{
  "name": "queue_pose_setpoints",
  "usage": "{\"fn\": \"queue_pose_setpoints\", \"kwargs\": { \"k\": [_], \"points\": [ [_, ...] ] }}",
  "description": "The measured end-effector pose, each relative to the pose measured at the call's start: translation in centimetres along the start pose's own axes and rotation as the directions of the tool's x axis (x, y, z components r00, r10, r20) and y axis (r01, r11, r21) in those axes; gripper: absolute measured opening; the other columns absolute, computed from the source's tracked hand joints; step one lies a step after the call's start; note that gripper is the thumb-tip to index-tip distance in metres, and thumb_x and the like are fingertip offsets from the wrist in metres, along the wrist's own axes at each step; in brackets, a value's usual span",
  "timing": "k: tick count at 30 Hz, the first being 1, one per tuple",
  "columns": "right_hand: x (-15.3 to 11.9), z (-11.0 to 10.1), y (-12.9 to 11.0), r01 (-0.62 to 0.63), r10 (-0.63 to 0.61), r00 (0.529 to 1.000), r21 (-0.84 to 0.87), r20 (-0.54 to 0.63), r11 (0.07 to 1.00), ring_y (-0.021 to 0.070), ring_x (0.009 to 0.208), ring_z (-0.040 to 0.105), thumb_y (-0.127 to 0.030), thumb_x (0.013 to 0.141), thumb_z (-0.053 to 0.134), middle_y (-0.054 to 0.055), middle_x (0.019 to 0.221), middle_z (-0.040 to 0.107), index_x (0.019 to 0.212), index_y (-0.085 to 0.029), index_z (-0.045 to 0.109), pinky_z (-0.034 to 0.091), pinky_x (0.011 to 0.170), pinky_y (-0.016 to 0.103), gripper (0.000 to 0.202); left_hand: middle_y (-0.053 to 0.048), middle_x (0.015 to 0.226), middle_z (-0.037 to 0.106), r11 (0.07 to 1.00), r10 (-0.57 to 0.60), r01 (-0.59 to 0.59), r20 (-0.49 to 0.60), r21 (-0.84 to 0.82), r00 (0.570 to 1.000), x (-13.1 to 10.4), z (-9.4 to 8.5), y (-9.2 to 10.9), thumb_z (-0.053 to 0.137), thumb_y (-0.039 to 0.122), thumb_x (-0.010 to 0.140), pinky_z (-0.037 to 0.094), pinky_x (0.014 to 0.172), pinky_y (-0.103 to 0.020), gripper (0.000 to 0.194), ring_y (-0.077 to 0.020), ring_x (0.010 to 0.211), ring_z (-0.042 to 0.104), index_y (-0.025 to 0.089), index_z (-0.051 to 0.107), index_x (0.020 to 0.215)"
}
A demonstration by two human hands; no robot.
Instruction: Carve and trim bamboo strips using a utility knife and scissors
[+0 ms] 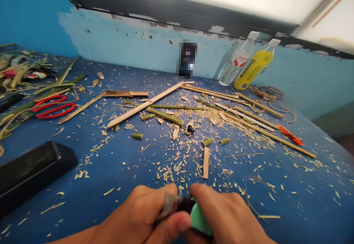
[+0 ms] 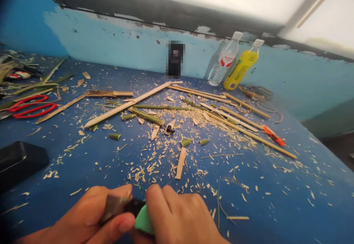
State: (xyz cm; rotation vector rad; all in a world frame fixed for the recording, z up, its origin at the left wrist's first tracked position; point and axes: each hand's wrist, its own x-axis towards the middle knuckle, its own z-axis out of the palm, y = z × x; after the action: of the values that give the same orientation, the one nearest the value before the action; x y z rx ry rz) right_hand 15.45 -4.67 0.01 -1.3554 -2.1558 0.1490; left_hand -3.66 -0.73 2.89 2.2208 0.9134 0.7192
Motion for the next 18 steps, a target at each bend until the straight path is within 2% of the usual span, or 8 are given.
{"fn": "queue_pose_setpoints", "kwargs": {
  "k": [3, 6, 8, 10, 13, 15, 18],
  "points": [
    [0.9, -1.0, -0.1, 0.02, -0.02, 1.0, -0.051, -0.01, 0.998, 0.0132, 0.034, 0.056, -0.048, 0.109, 0.017, -0.007, 0.055, 0.06, 0.097, -0.024, 0.045, 0.028, 0.034, 0.031, 0.038, 0.011, 0.058, 0.045, 0.986, 0.079, -0.08, -0.018, -0.149, 0.997, 0.6, 0.0, 0.0, 0.04, 0.03, 0.108, 0.039, 0.046, -0.015, 0.033, -0.006, 0.043, 0.047, 0.024, 0.044, 0.076],
    [1.9, -2.1, 0.1, 0.076, -0.074, 0.996, -0.029, 0.05, 0.997, 0.0108, 0.036, 0.056, -0.045, 0.109, 0.023, -0.008, 0.055, 0.059, 0.094, -0.023, 0.046, 0.032, 0.034, 0.028, 0.036, 0.012, 0.056, 0.037, 0.979, 0.083, -0.071, 0.054, -0.191, 0.995, 0.7, -0.6, -0.1, 0.049, 0.041, 0.104, 0.031, 0.039, -0.014, 0.034, -0.0048, 0.041, 0.039, 0.023, 0.046, 0.075],
    [2.2, -2.5, 0.2, 0.087, -0.086, 0.996, -0.044, 0.024, 0.995, 0.0103, 0.037, 0.057, -0.042, 0.109, 0.025, -0.008, 0.058, 0.061, 0.094, -0.023, 0.047, 0.035, 0.036, 0.027, 0.033, 0.011, 0.055, 0.04, 0.993, 0.045, -0.037, 0.068, -0.116, 0.997, 0.4, -1.1, -0.2, 0.05, 0.051, 0.102, 0.031, 0.038, -0.014, 0.043, -0.005, 0.041, 0.038, 0.022, 0.049, 0.071],
    [2.2, -2.6, 0.2, 0.097, -0.097, 0.995, -0.048, 0.0, 0.994, 0.0105, 0.038, 0.058, -0.043, 0.11, 0.025, -0.008, 0.059, 0.062, 0.097, -0.021, 0.048, 0.035, 0.036, 0.027, 0.034, 0.009, 0.056, 0.048, 1.0, -0.01, 0.01, 0.004, -0.024, 1.0, 0.0, -1.4, -0.3, 0.045, 0.058, 0.102, 0.039, 0.042, -0.013, 0.05, -0.0068, 0.044, 0.046, 0.023, 0.051, 0.068],
    [2.1, -2.7, 0.2, 0.159, -0.16, 0.982, 0.015, 0.097, 0.987, 0.0094, 0.037, 0.057, -0.047, 0.109, 0.027, -0.007, 0.057, 0.061, 0.093, -0.019, 0.052, 0.034, 0.034, 0.026, 0.041, 0.004, 0.067, 0.065, 0.997, -0.061, 0.064, -0.074, 0.041, 0.995, -0.1, -1.4, -0.5, 0.038, 0.07, 0.099, 0.048, 0.049, -0.015, 0.055, -0.0098, 0.051, 0.057, 0.024, 0.054, 0.075],
    [2.0, -2.7, 0.2, 0.186, -0.191, 0.967, 0.046, 0.171, 0.982, 0.0085, 0.037, 0.056, -0.047, 0.109, 0.029, -0.005, 0.057, 0.06, 0.086, -0.018, 0.054, 0.034, 0.033, 0.025, 0.045, 0.004, 0.064, 0.065, 0.999, 0.008, -0.008, -0.015, 0.037, 1.0, 0.1, -1.2, -0.7, 0.032, 0.074, 0.099, 0.047, 0.046, -0.018, 0.058, -0.0104, 0.046, 0.055, 0.024, 0.053, 0.078],
    [2.1, -2.7, 0.2, 0.197, -0.2, 0.961, 0.033, 0.193, 0.98, 0.0095, 0.038, 0.057, -0.048, 0.11, 0.024, -0.004, 0.057, 0.06, 0.084, -0.017, 0.058, 0.035, 0.034, 0.026, 0.053, 0.006, 0.055, 0.059, 0.989, 0.142, -0.145, 0.071, 0.039, 0.987, 0.4, -1.1, -1.2, 0.03, 0.068, 0.102, 0.043, 0.045, -0.022, 0.055, -0.0115, 0.042, 0.052, 0.024, 0.052, 0.076]
  ]
}}
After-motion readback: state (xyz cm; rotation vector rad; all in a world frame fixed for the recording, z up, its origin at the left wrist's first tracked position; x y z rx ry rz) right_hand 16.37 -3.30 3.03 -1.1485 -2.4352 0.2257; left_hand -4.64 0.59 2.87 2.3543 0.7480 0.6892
